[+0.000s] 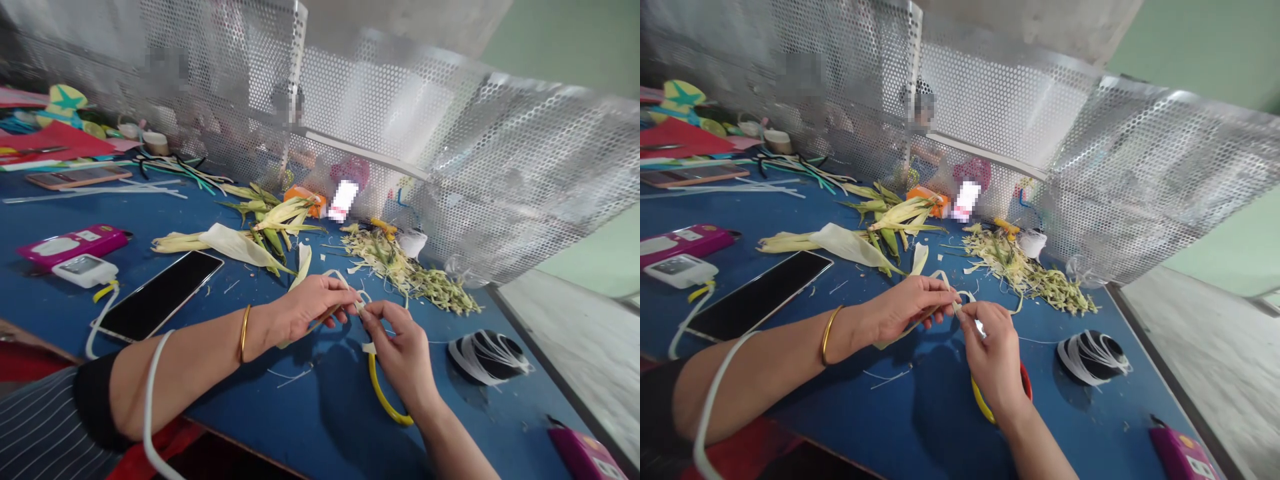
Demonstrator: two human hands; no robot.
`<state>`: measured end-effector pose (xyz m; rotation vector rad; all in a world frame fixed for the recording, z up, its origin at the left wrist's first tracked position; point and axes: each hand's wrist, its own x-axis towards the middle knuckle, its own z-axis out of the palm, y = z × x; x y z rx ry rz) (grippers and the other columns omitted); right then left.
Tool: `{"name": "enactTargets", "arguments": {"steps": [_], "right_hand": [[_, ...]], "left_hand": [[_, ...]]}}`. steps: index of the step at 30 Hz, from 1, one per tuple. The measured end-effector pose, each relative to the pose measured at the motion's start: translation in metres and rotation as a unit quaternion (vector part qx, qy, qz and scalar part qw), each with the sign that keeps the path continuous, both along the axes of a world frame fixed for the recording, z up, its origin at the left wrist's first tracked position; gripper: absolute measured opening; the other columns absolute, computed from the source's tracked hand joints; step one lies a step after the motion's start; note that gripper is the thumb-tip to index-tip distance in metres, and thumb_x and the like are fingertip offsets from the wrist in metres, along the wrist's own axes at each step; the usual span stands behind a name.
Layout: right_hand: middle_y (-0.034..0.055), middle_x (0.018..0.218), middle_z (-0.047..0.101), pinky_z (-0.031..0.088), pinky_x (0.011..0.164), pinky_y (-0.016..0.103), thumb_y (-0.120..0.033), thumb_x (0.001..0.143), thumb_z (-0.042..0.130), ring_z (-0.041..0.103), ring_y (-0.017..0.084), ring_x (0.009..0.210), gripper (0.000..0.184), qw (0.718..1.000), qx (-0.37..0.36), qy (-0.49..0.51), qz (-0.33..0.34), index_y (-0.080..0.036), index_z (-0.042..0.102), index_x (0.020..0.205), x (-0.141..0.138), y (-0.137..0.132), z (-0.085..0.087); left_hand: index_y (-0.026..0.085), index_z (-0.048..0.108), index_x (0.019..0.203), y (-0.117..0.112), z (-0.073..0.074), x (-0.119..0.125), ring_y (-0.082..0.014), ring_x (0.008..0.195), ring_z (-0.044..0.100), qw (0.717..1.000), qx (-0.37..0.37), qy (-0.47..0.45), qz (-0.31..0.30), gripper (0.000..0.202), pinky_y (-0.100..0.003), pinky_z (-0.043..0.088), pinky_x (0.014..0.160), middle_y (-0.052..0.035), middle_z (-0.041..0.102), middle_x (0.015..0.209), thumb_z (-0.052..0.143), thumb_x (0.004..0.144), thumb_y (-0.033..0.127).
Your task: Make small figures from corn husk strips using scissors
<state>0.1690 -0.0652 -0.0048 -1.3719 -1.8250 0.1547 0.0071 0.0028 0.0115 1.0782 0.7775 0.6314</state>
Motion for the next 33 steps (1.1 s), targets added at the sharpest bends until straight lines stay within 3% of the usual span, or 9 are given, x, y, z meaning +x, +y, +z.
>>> {"name": "enactTargets", "arguments": {"steps": [3, 6, 9, 12, 16, 20, 24, 30, 33], "right_hand": [[-0.0016, 0.069, 0.063, 0.042, 0.073, 0.030, -0.021, 0.092, 0.053, 0.058, 0.016, 0.070, 0.020, 0.998, 0.015, -0.047, 0.035, -0.022, 0.056, 0.072, -0.002, 0.000, 0.001], [-0.0008, 0.070, 0.064, 0.043, 0.073, 0.031, -0.022, 0.093, 0.052, 0.059, 0.017, 0.071, 0.021, 0.998, 0.009, -0.048, 0.030, -0.023, 0.059, 0.073, -0.001, -0.001, 0.002], [0.0040, 0.090, 0.069, 0.046, 0.079, 0.034, -0.029, 0.094, 0.052, 0.063, 0.021, 0.087, 0.014, 0.999, 0.029, -0.013, -0.040, -0.023, 0.065, 0.091, 0.004, -0.001, 0.002], [0.0079, 0.111, 0.068, 0.046, 0.088, 0.040, -0.031, 0.093, 0.055, 0.061, 0.026, 0.105, 0.023, 0.997, 0.049, -0.018, -0.064, -0.026, 0.063, 0.113, 0.009, 0.003, 0.000], [0.0041, 0.096, 0.073, 0.042, 0.094, 0.043, -0.023, 0.094, 0.053, 0.065, 0.023, 0.096, 0.014, 0.997, 0.055, -0.063, -0.002, -0.026, 0.067, 0.094, 0.012, 0.008, -0.003], [0.0009, 0.080, 0.071, 0.040, 0.093, 0.043, -0.018, 0.094, 0.050, 0.064, 0.019, 0.078, 0.019, 0.994, 0.070, -0.080, -0.005, -0.024, 0.063, 0.080, 0.009, 0.006, -0.002], [0.0010, 0.076, 0.070, 0.041, 0.086, 0.039, -0.019, 0.093, 0.051, 0.062, 0.019, 0.075, 0.020, 0.992, 0.084, -0.087, -0.028, -0.023, 0.063, 0.077, 0.008, 0.006, -0.003], [-0.0003, 0.078, 0.071, 0.041, 0.082, 0.036, -0.023, 0.092, 0.056, 0.063, 0.019, 0.078, 0.015, 0.998, 0.054, -0.030, -0.027, -0.024, 0.065, 0.081, 0.014, 0.011, -0.009], [0.0000, 0.077, 0.070, 0.040, 0.085, 0.037, -0.025, 0.092, 0.056, 0.063, 0.020, 0.077, 0.017, 0.998, 0.049, -0.020, -0.031, -0.024, 0.066, 0.079, 0.015, 0.011, -0.009]], "left_hand": [[0.014, 0.063, 0.067, -0.002, 0.000, 0.002, -0.0074, 0.051, 0.050, 0.998, 0.037, 0.030, 0.044, 0.019, -0.021, 0.032, 0.046, 0.0007, 0.061, 0.060, 0.071, 0.071, 0.032], [0.014, 0.064, 0.066, 0.000, 0.001, 0.002, -0.0076, 0.049, 0.050, 0.997, 0.042, 0.045, 0.042, 0.019, -0.022, 0.031, 0.046, 0.0007, 0.060, 0.058, 0.071, 0.071, 0.031], [0.014, 0.067, 0.072, 0.001, 0.004, 0.000, -0.0089, 0.050, 0.052, 0.999, 0.032, 0.034, 0.001, 0.024, -0.023, 0.032, 0.045, -0.0009, 0.063, 0.063, 0.072, 0.069, 0.037], [0.014, 0.066, 0.069, 0.000, 0.006, -0.002, -0.0107, 0.050, 0.053, 0.999, 0.032, 0.026, -0.035, 0.034, -0.025, 0.035, 0.045, -0.0036, 0.066, 0.065, 0.070, 0.071, 0.048], [0.016, 0.063, 0.066, -0.002, 0.004, -0.001, -0.0083, 0.046, 0.046, 0.997, 0.033, 0.022, -0.063, 0.034, -0.024, 0.032, 0.045, -0.0003, 0.062, 0.059, 0.073, 0.068, 0.048], [0.016, 0.063, 0.064, -0.002, 0.001, -0.001, -0.0063, 0.043, 0.040, 0.995, 0.057, 0.048, -0.069, 0.028, -0.024, 0.025, 0.044, 0.0015, 0.059, 0.054, 0.074, 0.066, 0.041], [0.015, 0.066, 0.066, 0.000, 0.001, -0.002, -0.0068, 0.044, 0.040, 0.993, 0.061, 0.060, -0.076, 0.024, -0.023, 0.026, 0.045, 0.0020, 0.056, 0.050, 0.075, 0.065, 0.038], [0.014, 0.067, 0.065, 0.002, 0.002, -0.004, -0.0083, 0.050, 0.050, 0.993, 0.063, 0.042, -0.085, 0.037, -0.022, 0.032, 0.045, -0.0039, 0.067, 0.066, 0.064, 0.078, 0.049], [0.014, 0.068, 0.068, 0.002, 0.002, -0.004, -0.0084, 0.051, 0.052, 0.994, 0.059, 0.050, -0.082, 0.033, -0.021, 0.032, 0.045, -0.0043, 0.068, 0.067, 0.065, 0.077, 0.045]]}}
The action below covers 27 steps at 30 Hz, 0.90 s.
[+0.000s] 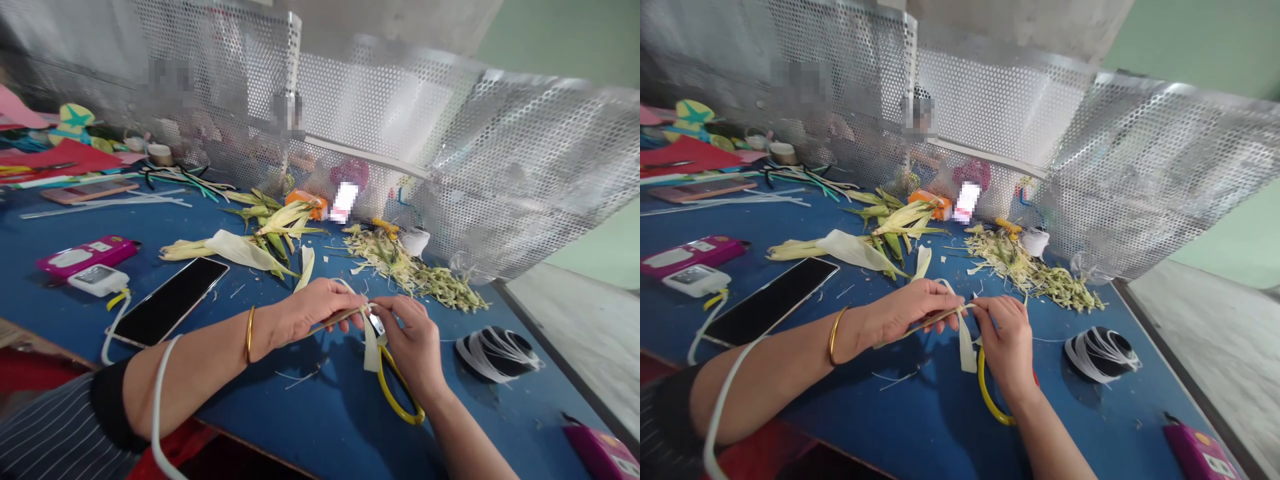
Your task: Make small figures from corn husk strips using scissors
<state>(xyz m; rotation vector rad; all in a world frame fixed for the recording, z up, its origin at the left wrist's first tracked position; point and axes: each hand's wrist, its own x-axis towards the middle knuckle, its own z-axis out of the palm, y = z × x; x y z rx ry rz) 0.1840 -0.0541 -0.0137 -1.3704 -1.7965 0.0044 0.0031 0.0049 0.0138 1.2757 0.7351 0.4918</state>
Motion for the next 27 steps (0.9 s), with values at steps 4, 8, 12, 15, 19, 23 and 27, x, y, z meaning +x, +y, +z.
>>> {"name": "enactTargets", "arguments": {"steps": [4, 8, 12, 15, 19, 23, 27], "right_hand": [[0.0027, 0.089, 0.071, 0.043, 0.084, 0.035, -0.027, 0.090, 0.054, 0.063, 0.022, 0.087, 0.016, 0.990, -0.086, 0.082, 0.069, -0.024, 0.070, 0.090, 0.001, -0.002, 0.007], [0.0052, 0.106, 0.070, 0.045, 0.085, 0.034, -0.032, 0.089, 0.049, 0.062, 0.025, 0.098, 0.030, 0.940, -0.203, 0.222, 0.162, -0.022, 0.070, 0.108, 0.004, -0.003, 0.011], [0.0061, 0.107, 0.070, 0.045, 0.087, 0.035, -0.036, 0.088, 0.048, 0.062, 0.026, 0.099, 0.034, 0.907, -0.236, 0.278, 0.210, -0.021, 0.072, 0.108, 0.007, -0.003, 0.008], [0.0060, 0.099, 0.072, 0.045, 0.087, 0.035, -0.044, 0.093, 0.044, 0.063, 0.025, 0.093, 0.039, 0.910, -0.228, 0.301, 0.171, -0.021, 0.073, 0.102, 0.004, -0.004, 0.007], [0.0056, 0.090, 0.071, 0.045, 0.081, 0.032, -0.052, 0.091, 0.048, 0.062, 0.023, 0.087, 0.042, 0.926, -0.226, 0.264, 0.144, -0.019, 0.074, 0.097, -0.004, -0.005, 0.010], [0.0041, 0.081, 0.068, 0.045, 0.072, 0.030, -0.044, 0.089, 0.053, 0.060, 0.020, 0.078, 0.035, 0.933, -0.244, 0.230, 0.134, -0.018, 0.074, 0.100, -0.009, -0.006, 0.015], [0.0047, 0.090, 0.071, 0.045, 0.080, 0.030, -0.038, 0.087, 0.055, 0.063, 0.022, 0.089, 0.028, 0.939, -0.230, 0.239, 0.091, -0.019, 0.074, 0.096, -0.008, -0.005, 0.016]], "left_hand": [[0.014, 0.068, 0.071, -0.003, -0.001, 0.001, -0.0072, 0.050, 0.051, 1.000, 0.015, 0.017, -0.007, 0.019, -0.019, 0.033, 0.044, -0.0008, 0.065, 0.061, 0.070, 0.073, 0.032], [0.014, 0.067, 0.071, -0.008, -0.001, 0.003, -0.0075, 0.048, 0.052, 0.997, 0.057, 0.052, -0.020, 0.017, -0.019, 0.035, 0.042, -0.0005, 0.065, 0.063, 0.067, 0.075, 0.031], [0.014, 0.066, 0.071, -0.010, -0.001, 0.005, -0.0080, 0.046, 0.052, 0.995, 0.072, 0.064, -0.020, 0.017, -0.018, 0.036, 0.040, 0.0002, 0.064, 0.061, 0.065, 0.075, 0.030], [0.015, 0.066, 0.072, -0.011, 0.000, 0.005, -0.0081, 0.045, 0.052, 0.994, 0.084, 0.075, -0.006, 0.016, -0.018, 0.036, 0.039, 0.0009, 0.062, 0.059, 0.063, 0.076, 0.030], [0.015, 0.066, 0.072, -0.013, -0.001, 0.006, -0.0078, 0.044, 0.052, 0.990, 0.109, 0.091, -0.003, 0.018, -0.017, 0.034, 0.038, 0.0017, 0.061, 0.057, 0.062, 0.077, 0.032], [0.015, 0.065, 0.070, -0.015, -0.003, 0.006, -0.0068, 0.043, 0.052, 0.987, 0.130, 0.088, -0.017, 0.015, -0.016, 0.035, 0.041, 0.0028, 0.060, 0.056, 0.059, 0.077, 0.027], [0.015, 0.065, 0.070, -0.013, -0.003, 0.006, -0.0067, 0.043, 0.052, 0.987, 0.133, 0.093, 0.004, 0.015, -0.016, 0.036, 0.042, 0.0028, 0.060, 0.055, 0.061, 0.077, 0.027]]}}
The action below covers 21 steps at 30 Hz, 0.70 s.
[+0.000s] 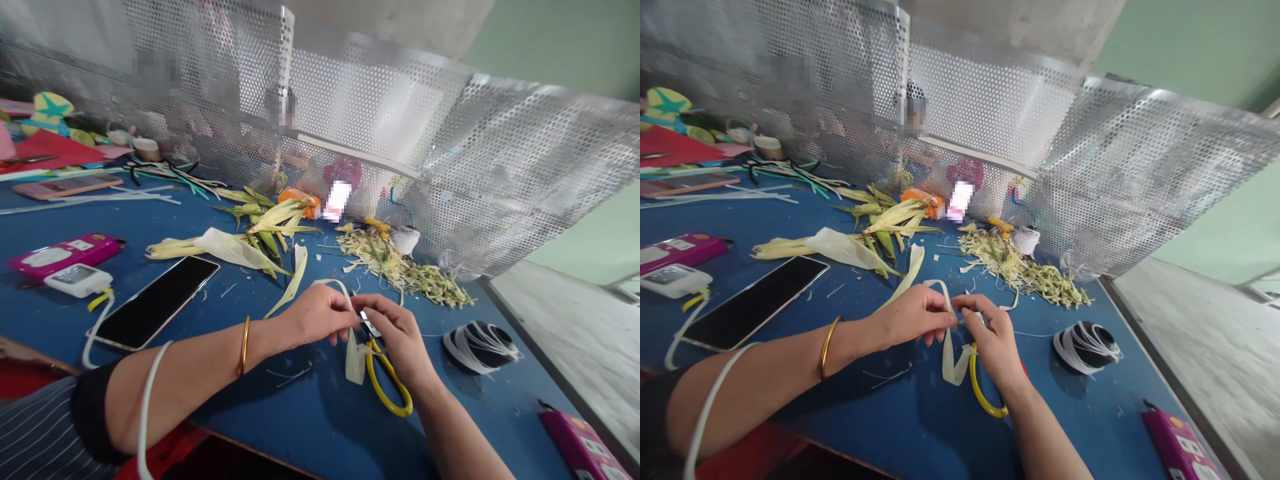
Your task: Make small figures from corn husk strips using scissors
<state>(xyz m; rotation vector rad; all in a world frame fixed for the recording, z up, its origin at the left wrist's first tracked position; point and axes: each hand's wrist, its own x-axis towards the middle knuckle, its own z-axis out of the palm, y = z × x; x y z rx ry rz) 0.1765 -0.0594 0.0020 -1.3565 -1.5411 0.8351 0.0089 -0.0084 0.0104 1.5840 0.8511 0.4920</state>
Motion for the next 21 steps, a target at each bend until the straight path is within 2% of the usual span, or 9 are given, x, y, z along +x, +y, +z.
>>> {"name": "enactTargets", "arguments": {"steps": [2, 4, 9, 17, 21], "right_hand": [[0.0053, 0.090, 0.072, 0.046, 0.079, 0.031, -0.042, 0.086, 0.056, 0.063, 0.023, 0.089, 0.030, 1.000, 0.004, 0.005, 0.005, -0.019, 0.074, 0.094, -0.001, 0.000, -0.001], [0.0043, 0.081, 0.070, 0.046, 0.073, 0.030, -0.043, 0.083, 0.061, 0.063, 0.021, 0.079, 0.028, 1.000, 0.010, -0.001, 0.000, -0.019, 0.074, 0.086, -0.005, 0.000, -0.003], [0.0000, 0.069, 0.066, 0.045, 0.063, 0.026, -0.031, 0.077, 0.069, 0.059, 0.016, 0.066, 0.013, 0.995, 0.064, -0.001, -0.078, -0.021, 0.071, 0.069, -0.016, -0.004, -0.009], [-0.0023, 0.064, 0.062, 0.039, 0.052, 0.023, -0.026, 0.077, 0.066, 0.053, 0.012, 0.057, 0.014, 0.984, 0.093, -0.019, -0.154, -0.020, 0.066, 0.064, -0.020, -0.007, -0.010], [-0.0009, 0.066, 0.063, 0.042, 0.056, 0.025, -0.027, 0.077, 0.066, 0.055, 0.014, 0.061, 0.013, 0.978, 0.114, -0.028, -0.172, -0.021, 0.067, 0.066, -0.021, -0.007, -0.014]], "left_hand": [[0.015, 0.065, 0.070, 0.000, -0.001, 0.000, -0.0070, 0.043, 0.052, 1.000, 0.011, 0.000, -0.001, 0.016, -0.017, 0.037, 0.043, 0.0026, 0.060, 0.055, 0.061, 0.077, 0.029], [0.015, 0.065, 0.067, -0.001, -0.004, 0.002, -0.0077, 0.043, 0.053, 1.000, 0.021, 0.003, -0.022, 0.017, -0.017, 0.038, 0.044, 0.0025, 0.060, 0.054, 0.061, 0.076, 0.029], [0.015, 0.065, 0.060, -0.004, -0.014, 0.005, -0.0088, 0.043, 0.055, 0.998, 0.026, 0.039, -0.051, 0.019, -0.019, 0.041, 0.047, 0.0004, 0.062, 0.055, 0.059, 0.074, 0.027], [0.015, 0.069, 0.066, -0.003, -0.012, 0.003, -0.0078, 0.047, 0.056, 0.993, -0.059, -0.006, -0.099, 0.020, -0.018, 0.038, 0.047, -0.0006, 0.067, 0.063, 0.064, 0.074, 0.032], [0.015, 0.068, 0.063, -0.005, -0.006, 0.003, -0.0069, 0.047, 0.055, 0.990, -0.098, -0.007, -0.098, 0.020, -0.018, 0.037, 0.046, -0.0004, 0.067, 0.063, 0.065, 0.074, 0.031]]}}
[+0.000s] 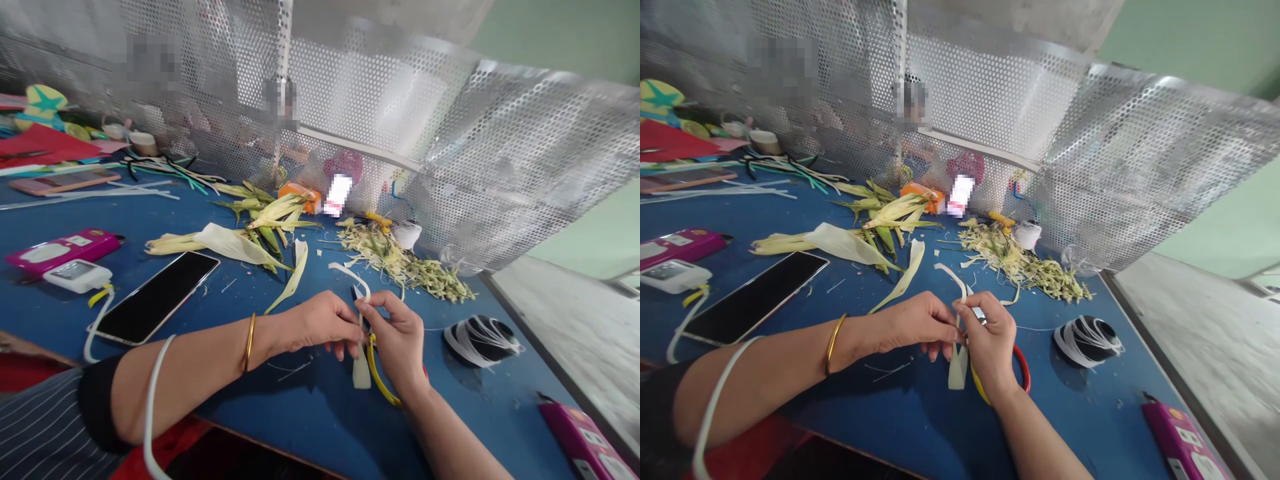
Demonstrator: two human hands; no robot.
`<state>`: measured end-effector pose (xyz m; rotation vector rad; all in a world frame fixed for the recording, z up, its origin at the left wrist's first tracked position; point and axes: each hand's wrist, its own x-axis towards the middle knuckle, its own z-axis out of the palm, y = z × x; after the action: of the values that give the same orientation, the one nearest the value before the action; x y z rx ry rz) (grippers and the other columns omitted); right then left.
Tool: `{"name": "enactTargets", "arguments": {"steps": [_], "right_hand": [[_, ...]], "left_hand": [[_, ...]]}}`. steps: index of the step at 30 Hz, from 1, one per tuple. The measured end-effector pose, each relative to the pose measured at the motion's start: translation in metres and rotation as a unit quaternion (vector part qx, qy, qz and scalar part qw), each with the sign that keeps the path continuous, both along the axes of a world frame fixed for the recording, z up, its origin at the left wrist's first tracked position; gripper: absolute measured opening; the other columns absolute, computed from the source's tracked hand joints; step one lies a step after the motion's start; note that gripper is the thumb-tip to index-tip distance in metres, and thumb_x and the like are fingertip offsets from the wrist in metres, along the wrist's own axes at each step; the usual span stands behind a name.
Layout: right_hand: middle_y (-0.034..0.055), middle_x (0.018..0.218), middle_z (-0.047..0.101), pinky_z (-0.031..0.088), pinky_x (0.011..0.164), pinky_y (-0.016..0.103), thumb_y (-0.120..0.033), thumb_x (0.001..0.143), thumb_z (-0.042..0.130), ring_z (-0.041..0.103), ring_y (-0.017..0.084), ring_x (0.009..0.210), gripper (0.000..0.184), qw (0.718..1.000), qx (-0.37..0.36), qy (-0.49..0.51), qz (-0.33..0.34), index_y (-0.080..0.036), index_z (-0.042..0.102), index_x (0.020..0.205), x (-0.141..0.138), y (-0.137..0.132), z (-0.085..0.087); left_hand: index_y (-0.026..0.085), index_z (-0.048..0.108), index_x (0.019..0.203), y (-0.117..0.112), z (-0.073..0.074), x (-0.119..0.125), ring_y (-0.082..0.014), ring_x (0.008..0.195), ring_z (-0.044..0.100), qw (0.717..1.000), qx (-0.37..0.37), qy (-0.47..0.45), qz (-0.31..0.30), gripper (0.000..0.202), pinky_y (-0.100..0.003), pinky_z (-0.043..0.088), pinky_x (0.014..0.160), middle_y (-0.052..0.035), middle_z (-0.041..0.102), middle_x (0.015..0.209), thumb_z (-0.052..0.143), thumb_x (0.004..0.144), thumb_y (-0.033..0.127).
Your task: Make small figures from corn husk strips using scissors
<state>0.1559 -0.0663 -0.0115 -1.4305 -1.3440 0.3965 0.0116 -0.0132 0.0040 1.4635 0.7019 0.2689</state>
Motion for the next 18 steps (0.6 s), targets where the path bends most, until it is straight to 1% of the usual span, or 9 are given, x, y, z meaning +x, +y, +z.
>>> {"name": "enactTargets", "arguments": {"steps": [3, 4, 6, 8, 9, 12, 13, 15, 18], "right_hand": [[-0.0004, 0.068, 0.062, 0.044, 0.060, 0.025, -0.027, 0.079, 0.065, 0.055, 0.015, 0.065, 0.014, 1.000, 0.010, -0.010, 0.004, -0.021, 0.067, 0.067, 0.000, 0.000, -0.002], [-0.0004, 0.068, 0.062, 0.044, 0.060, 0.025, -0.027, 0.080, 0.065, 0.055, 0.015, 0.064, 0.015, 1.000, 0.004, -0.010, 0.009, -0.021, 0.066, 0.067, 0.001, 0.001, -0.003], [-0.0004, 0.066, 0.061, 0.043, 0.055, 0.025, -0.032, 0.082, 0.063, 0.053, 0.014, 0.058, 0.019, 0.999, -0.034, 0.001, 0.030, -0.020, 0.066, 0.068, 0.004, 0.004, -0.003], [0.0004, 0.066, 0.062, 0.042, 0.052, 0.025, -0.040, 0.086, 0.059, 0.052, 0.014, 0.055, 0.025, 0.994, -0.083, 0.020, 0.063, -0.019, 0.068, 0.074, 0.010, 0.008, -0.001], [0.0012, 0.069, 0.064, 0.043, 0.053, 0.026, -0.044, 0.087, 0.057, 0.053, 0.014, 0.056, 0.029, 0.992, -0.098, 0.029, 0.079, -0.019, 0.069, 0.078, 0.014, 0.010, 0.001], [0.0035, 0.073, 0.068, 0.046, 0.065, 0.028, -0.052, 0.091, 0.048, 0.061, 0.018, 0.068, 0.041, 0.986, -0.112, 0.027, 0.123, -0.018, 0.070, 0.084, 0.026, 0.013, 0.009], [0.0037, 0.073, 0.069, 0.046, 0.068, 0.029, -0.052, 0.091, 0.047, 0.061, 0.018, 0.071, 0.042, 0.983, -0.121, 0.019, 0.137, -0.018, 0.070, 0.083, 0.029, 0.013, 0.012], [0.0026, 0.068, 0.066, 0.044, 0.066, 0.028, -0.050, 0.089, 0.052, 0.059, 0.018, 0.069, 0.039, 0.977, -0.142, -0.005, 0.160, -0.018, 0.069, 0.077, 0.033, 0.013, 0.015], [-0.0011, 0.059, 0.058, 0.039, 0.058, 0.026, -0.042, 0.084, 0.061, 0.051, 0.014, 0.059, 0.030, 0.979, -0.135, -0.041, 0.149, -0.018, 0.064, 0.066, 0.035, 0.011, 0.014]], "left_hand": [[0.015, 0.067, 0.062, -0.002, 0.004, 0.000, -0.0069, 0.047, 0.054, 1.000, -0.021, 0.013, -0.005, 0.020, -0.019, 0.038, 0.047, 0.0000, 0.066, 0.062, 0.064, 0.075, 0.030], [0.015, 0.067, 0.062, -0.002, 0.005, 0.001, -0.0069, 0.047, 0.053, 0.999, -0.029, 0.018, -0.004, 0.020, -0.020, 0.038, 0.047, 0.0001, 0.066, 0.061, 0.064, 0.075, 0.030], [0.015, 0.068, 0.065, -0.002, 0.006, 0.001, -0.0071, 0.047, 0.053, 0.999, -0.048, 0.019, 0.005, 0.019, -0.020, 0.036, 0.046, 0.0001, 0.065, 0.060, 0.066, 0.075, 0.031], [0.014, 0.069, 0.070, 0.000, 0.005, 0.001, -0.0082, 0.048, 0.054, 0.997, -0.075, -0.003, 0.019, 0.023, -0.021, 0.036, 0.046, -0.0005, 0.065, 0.061, 0.067, 0.074, 0.037], [0.014, 0.069, 0.073, 0.002, 0.005, 0.001, -0.0090, 0.050, 0.055, 0.996, -0.085, -0.020, 0.026, 0.028, -0.021, 0.036, 0.046, -0.0011, 0.066, 0.062, 0.067, 0.075, 0.041], [0.013, 0.068, 0.076, 0.007, 0.003, 0.000, -0.0109, 0.052, 0.057, 0.992, -0.098, -0.050, 0.063, 0.040, -0.023, 0.038, 0.046, -0.0036, 0.068, 0.067, 0.063, 0.076, 0.052], [0.013, 0.067, 0.075, 0.009, 0.002, 0.000, -0.0110, 0.053, 0.057, 0.991, -0.096, -0.051, 0.078, 0.043, -0.023, 0.038, 0.046, -0.0040, 0.068, 0.068, 0.062, 0.077, 0.055], [0.013, 0.066, 0.075, 0.011, 0.002, -0.001, -0.0105, 0.053, 0.057, 0.989, -0.096, -0.049, 0.101, 0.044, -0.023, 0.037, 0.046, -0.0031, 0.067, 0.068, 0.063, 0.075, 0.056], [0.013, 0.066, 0.073, 0.011, 0.001, -0.002, -0.0099, 0.053, 0.056, 0.990, -0.086, -0.050, 0.100, 0.036, -0.023, 0.035, 0.046, -0.0011, 0.064, 0.063, 0.072, 0.068, 0.048]]}}
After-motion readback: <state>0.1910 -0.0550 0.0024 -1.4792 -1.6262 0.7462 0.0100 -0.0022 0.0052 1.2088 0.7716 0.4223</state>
